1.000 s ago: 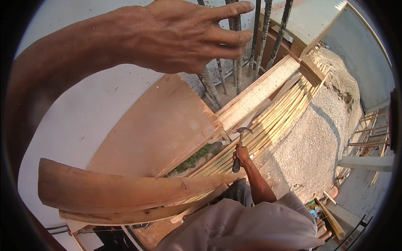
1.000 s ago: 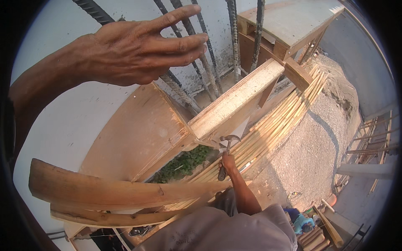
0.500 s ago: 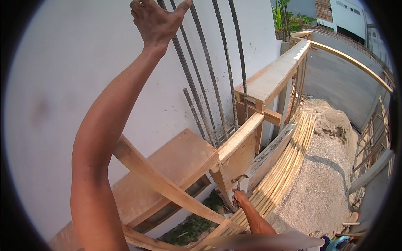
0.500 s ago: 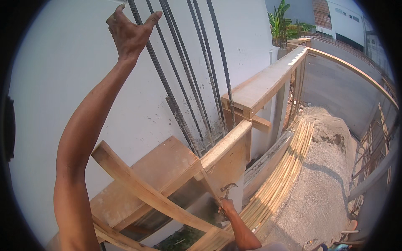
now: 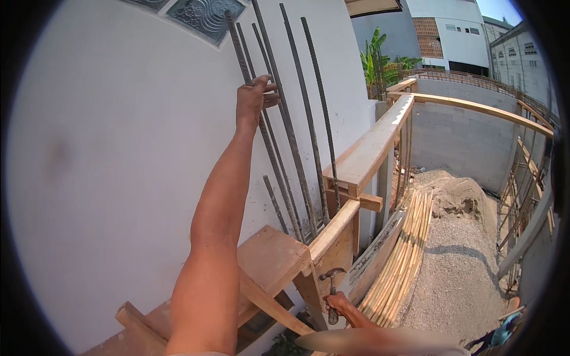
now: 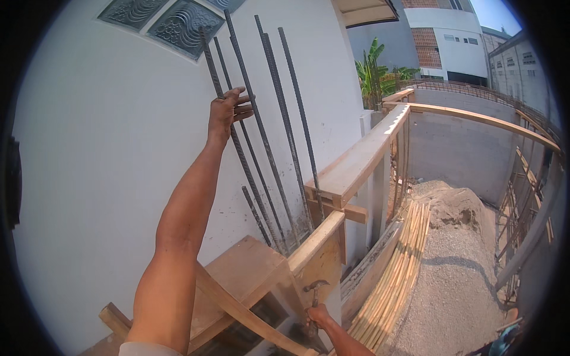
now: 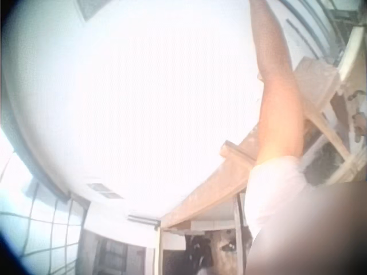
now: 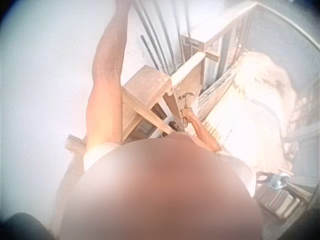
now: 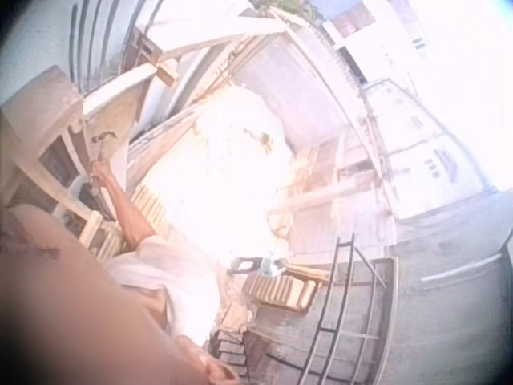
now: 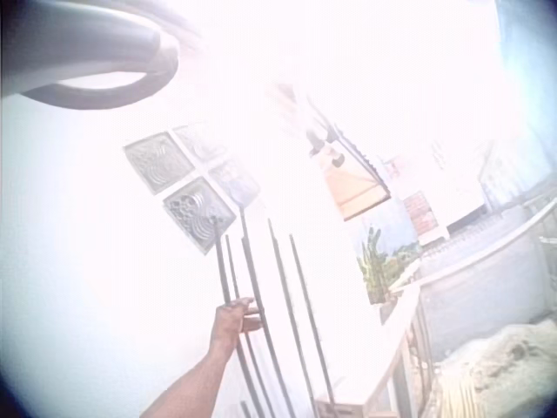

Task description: The person uses a hammer to drive nails into wooden planks, securing them to a vertical rebar-reinforced structure. The person repeatedly positions planks and hammers nails to build a wooden formwork frame.

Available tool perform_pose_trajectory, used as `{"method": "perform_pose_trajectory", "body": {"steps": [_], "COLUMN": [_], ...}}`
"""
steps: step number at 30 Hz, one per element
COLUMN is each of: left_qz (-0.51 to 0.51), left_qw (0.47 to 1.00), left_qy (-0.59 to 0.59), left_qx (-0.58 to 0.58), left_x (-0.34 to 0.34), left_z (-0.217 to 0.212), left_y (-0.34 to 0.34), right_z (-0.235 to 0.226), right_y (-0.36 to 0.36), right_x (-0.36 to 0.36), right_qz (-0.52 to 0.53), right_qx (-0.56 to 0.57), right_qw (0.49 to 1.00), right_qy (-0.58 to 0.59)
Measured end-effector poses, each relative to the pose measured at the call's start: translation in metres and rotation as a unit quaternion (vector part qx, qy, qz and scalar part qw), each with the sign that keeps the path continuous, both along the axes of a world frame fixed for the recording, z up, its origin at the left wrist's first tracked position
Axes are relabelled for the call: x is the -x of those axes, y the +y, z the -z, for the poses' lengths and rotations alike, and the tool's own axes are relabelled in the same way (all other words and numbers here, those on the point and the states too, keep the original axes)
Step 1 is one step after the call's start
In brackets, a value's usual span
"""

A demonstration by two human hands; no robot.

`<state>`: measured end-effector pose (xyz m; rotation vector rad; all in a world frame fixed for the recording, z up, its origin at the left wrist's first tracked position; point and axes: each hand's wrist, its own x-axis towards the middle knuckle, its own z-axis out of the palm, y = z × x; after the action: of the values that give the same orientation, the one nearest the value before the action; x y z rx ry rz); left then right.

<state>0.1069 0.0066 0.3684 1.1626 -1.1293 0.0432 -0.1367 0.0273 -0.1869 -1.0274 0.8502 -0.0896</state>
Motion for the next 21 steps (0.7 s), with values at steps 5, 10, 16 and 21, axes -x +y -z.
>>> {"method": "perform_pose_trajectory", "body": {"steps": [5,10,16,21], "left_qz": [-0.022,-0.019,-0.027,0.005], "left_qw": [0.998,0.997,0.995,0.987], "left_qy": [-0.027,-0.064,-0.052,-0.087], "left_qx": [-0.044,-0.04,-0.076,-0.131], "left_x": [-0.014,-0.021,-0.012,0.013], "left_z": [0.008,0.002,0.0,0.004], "left_y": [-0.005,-0.01,-0.006,0.017], "right_z": [-0.003,-0.002,-0.003,-0.002], "right_y": [-0.003,-0.007,-0.003,0.003], "right_x": [-0.007,-0.005,-0.002,-0.005], "right_qz": [0.0,0.015,0.029,0.056], "right_qx": [0.017,0.012,-0.012,-0.08], "right_qw": [0.998,0.999,0.999,0.995], "right_qy": [0.067,0.05,0.028,-0.007]}}
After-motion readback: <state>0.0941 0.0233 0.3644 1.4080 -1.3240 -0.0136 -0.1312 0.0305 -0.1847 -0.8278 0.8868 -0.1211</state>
